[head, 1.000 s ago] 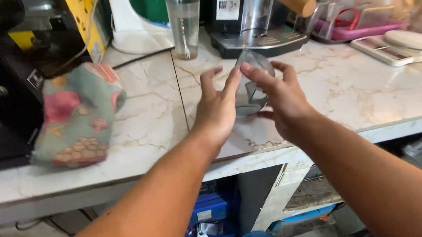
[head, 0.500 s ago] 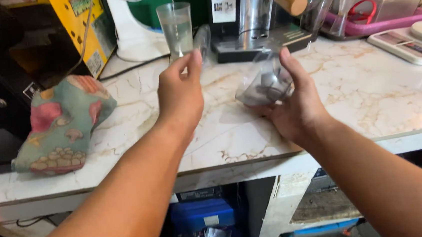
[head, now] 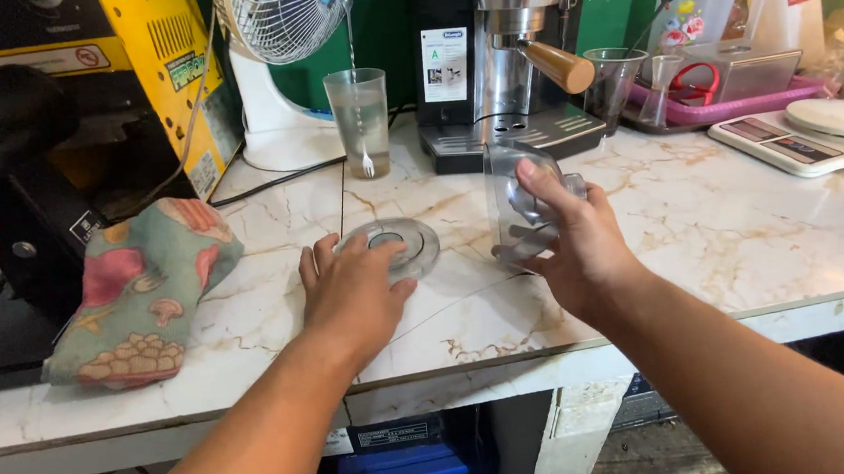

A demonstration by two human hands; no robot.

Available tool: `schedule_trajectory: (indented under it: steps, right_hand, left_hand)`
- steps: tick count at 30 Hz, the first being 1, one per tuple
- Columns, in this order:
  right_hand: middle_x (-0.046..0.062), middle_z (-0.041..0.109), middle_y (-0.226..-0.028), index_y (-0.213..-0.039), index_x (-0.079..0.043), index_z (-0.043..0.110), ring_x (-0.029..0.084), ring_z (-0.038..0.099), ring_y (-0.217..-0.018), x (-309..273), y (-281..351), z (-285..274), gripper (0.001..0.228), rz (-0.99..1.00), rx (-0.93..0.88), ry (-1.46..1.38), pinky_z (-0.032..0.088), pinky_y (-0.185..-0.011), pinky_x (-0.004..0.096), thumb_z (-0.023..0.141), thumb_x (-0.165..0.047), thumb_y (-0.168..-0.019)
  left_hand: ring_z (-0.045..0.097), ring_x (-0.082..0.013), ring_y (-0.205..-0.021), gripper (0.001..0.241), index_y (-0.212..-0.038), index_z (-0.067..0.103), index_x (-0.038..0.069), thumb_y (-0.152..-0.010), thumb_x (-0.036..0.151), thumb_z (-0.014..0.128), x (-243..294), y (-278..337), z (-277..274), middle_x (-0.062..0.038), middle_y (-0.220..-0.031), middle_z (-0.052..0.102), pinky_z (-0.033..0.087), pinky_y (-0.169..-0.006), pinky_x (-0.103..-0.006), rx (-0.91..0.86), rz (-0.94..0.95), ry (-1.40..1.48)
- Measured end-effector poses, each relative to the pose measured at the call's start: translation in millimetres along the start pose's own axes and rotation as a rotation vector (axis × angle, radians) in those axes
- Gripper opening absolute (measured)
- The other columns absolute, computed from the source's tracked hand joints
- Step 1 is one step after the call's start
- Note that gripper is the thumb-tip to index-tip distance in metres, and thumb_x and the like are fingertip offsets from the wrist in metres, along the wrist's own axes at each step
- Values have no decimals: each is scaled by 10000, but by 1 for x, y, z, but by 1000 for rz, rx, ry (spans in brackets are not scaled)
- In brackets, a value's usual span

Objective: The person is seen folding a cleaning towel and then using it to wipe down and clean the parts of a coffee grinder.

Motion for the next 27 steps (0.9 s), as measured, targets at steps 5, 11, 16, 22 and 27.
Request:
schedule_trajectory:
  steps: [5,11,16,22,27]
  right_hand:
    - [107,600,-1228,-1350,-128,410,250,621,-1098,13,-1,-4,855,-114,-25,55,555,-852,474,870,-363,-668]
    - [120,577,-1190,-1330,-91,421,227,605,-1035,15,-7,-4,793,-181,-17,113,562,-807,451,860,-369,-732]
    - [150,590,-1220,-1328,-79,401,259,621,-1062,14,-15,-5,764,-277,-36,89,568,-819,493,750,-540,-829]
    - [98,600,-1319,-1370,-297,335,355,658,-1175,27,-24,-14,745,-92,-50,-32,569,-898,631,373,-765,-791]
    - [126,618,-1327,-1442,-224,367,380,689,-1149,28,-32,-6,845,-90,-220,-25,590,-908,645,374,-802,-825]
  left_hand:
    - [431,-370,-1308,514,-1219,730,182,-730,308,825,-1,3,-23,-105,-1321,633,253,-1102,-556,99,-9,143]
    - [537,-317,-1254,331,-1144,737,179,-856,342,719,2,-5,-32,-43,-1221,707,350,-1097,-508,46,-137,281]
    - [597,-297,-1321,645,-1410,570,210,-846,509,663,33,-23,-16,-120,-1411,613,483,-1074,-470,-72,-182,873]
    - [298,-379,-1499,1077,-1617,256,234,-746,588,783,94,-29,18,-236,-1622,324,272,-1182,-462,-301,188,794]
    - [405,-398,-1432,1177,-1632,178,279,-701,638,800,98,-16,18,-237,-1517,395,358,-1149,-487,-146,67,698]
Point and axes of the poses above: each hand's wrist, its own y-axis away from the middle knuckle, its own z-axis out of the palm, x = y × z, the point moved 10 cm from there along -y, towards the middle knuckle
